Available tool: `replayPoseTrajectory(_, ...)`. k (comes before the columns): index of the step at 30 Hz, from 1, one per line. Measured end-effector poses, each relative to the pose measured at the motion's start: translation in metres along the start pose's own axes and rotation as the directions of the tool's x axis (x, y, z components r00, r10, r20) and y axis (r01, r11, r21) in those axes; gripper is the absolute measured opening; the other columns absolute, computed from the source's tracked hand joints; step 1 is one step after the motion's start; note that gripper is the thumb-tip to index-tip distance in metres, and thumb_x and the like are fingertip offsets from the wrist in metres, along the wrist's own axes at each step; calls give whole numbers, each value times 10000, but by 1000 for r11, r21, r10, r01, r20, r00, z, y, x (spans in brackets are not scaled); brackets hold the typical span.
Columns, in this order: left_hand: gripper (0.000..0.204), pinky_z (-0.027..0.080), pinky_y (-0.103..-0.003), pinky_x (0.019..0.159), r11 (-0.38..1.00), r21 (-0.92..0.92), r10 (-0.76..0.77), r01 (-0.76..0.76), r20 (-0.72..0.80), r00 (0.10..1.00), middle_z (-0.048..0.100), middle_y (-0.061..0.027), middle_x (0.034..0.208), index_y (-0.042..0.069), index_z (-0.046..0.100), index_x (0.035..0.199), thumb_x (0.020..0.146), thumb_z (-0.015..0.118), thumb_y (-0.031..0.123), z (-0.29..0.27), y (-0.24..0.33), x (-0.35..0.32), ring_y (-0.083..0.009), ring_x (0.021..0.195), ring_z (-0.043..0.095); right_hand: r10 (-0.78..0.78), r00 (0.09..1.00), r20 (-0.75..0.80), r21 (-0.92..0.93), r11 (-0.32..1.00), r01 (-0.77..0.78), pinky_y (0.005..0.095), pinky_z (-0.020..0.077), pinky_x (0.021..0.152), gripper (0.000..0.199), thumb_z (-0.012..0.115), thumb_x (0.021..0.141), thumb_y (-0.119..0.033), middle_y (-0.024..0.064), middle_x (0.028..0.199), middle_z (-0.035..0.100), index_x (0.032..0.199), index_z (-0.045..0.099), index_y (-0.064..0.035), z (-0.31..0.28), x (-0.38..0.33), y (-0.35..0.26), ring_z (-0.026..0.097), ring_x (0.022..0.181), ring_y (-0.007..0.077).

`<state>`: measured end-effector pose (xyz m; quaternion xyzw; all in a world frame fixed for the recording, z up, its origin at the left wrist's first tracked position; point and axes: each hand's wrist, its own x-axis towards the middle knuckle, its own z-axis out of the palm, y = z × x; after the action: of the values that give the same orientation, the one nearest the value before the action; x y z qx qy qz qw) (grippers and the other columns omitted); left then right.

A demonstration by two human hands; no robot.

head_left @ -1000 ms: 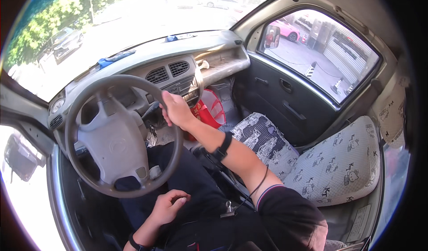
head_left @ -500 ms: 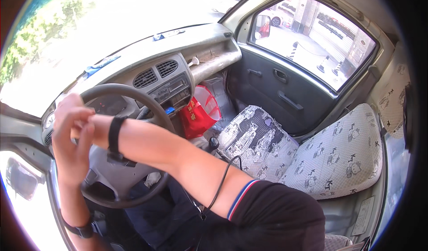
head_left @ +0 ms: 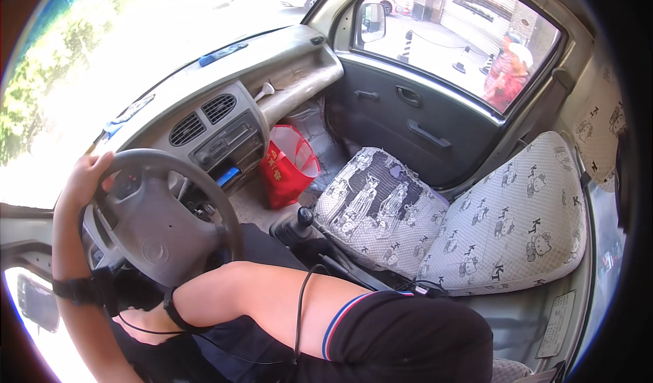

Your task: The person sits in the driver's seat of a car, turns the steering wheel, and shifts gears while maneuvering through a parking area. They then exit the vehicle and adjust a yellow parking barrier arm.

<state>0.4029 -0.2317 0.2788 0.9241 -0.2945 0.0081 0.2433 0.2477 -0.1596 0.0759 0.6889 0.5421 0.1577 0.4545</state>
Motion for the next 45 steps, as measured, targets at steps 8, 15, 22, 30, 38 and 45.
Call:
replayPoseTrajectory(8,408,521,-357,877,995,-100,-22,18,-41,999,698,-97,1191,183,590,1378,1041,394,302,46,-2,-36,-226,986,646,156,878,-453,721,643,258,404,474,787,204,574,807,-329,41,812,680,729,666,-164,53,-101,-54,634,836,215)
replayPoseTrajectory(15,707,512,-433,883,953,-107,-302,284,-435,848,710,-210,994,-15,713,1013,895,550,663,29,-25,-120,-357,1004,670,239,899,-368,908,301,291,432,495,719,171,657,784,-225,101,727,637,695,645,-79,16,-205,-40,623,760,312)
replayPoseTrajectory(22,697,505,-432,888,947,-119,-321,300,-422,848,704,-231,1022,-26,689,1083,919,536,634,34,-36,-127,-366,1000,666,786,582,-211,977,189,100,384,458,591,92,690,695,-35,99,644,585,652,609,-46,64,-276,1,569,614,303)
replayPoseTrajectory(30,589,508,-449,770,970,170,-39,172,-594,803,693,-215,883,22,700,971,937,545,589,48,-81,-111,-358,836,678,914,321,-247,960,277,-51,358,444,555,100,655,758,-46,100,654,575,671,612,-22,97,-328,18,563,595,255)
replayPoseTrajectory(38,598,450,-354,686,977,-127,-211,170,-500,840,587,-102,674,-15,659,896,953,547,570,45,-64,-99,-209,667,570,962,256,-97,987,126,-98,380,450,599,142,657,772,-91,94,654,576,662,595,-27,102,-354,12,567,640,289)
replayPoseTrajectory(45,611,452,-348,680,973,-113,-231,202,-472,851,603,-95,683,-14,664,897,949,547,584,41,-60,-97,-203,670,579,972,228,-51,988,82,-129,343,453,556,102,660,775,-56,88,657,583,689,632,-9,112,-370,-1,566,603,236)
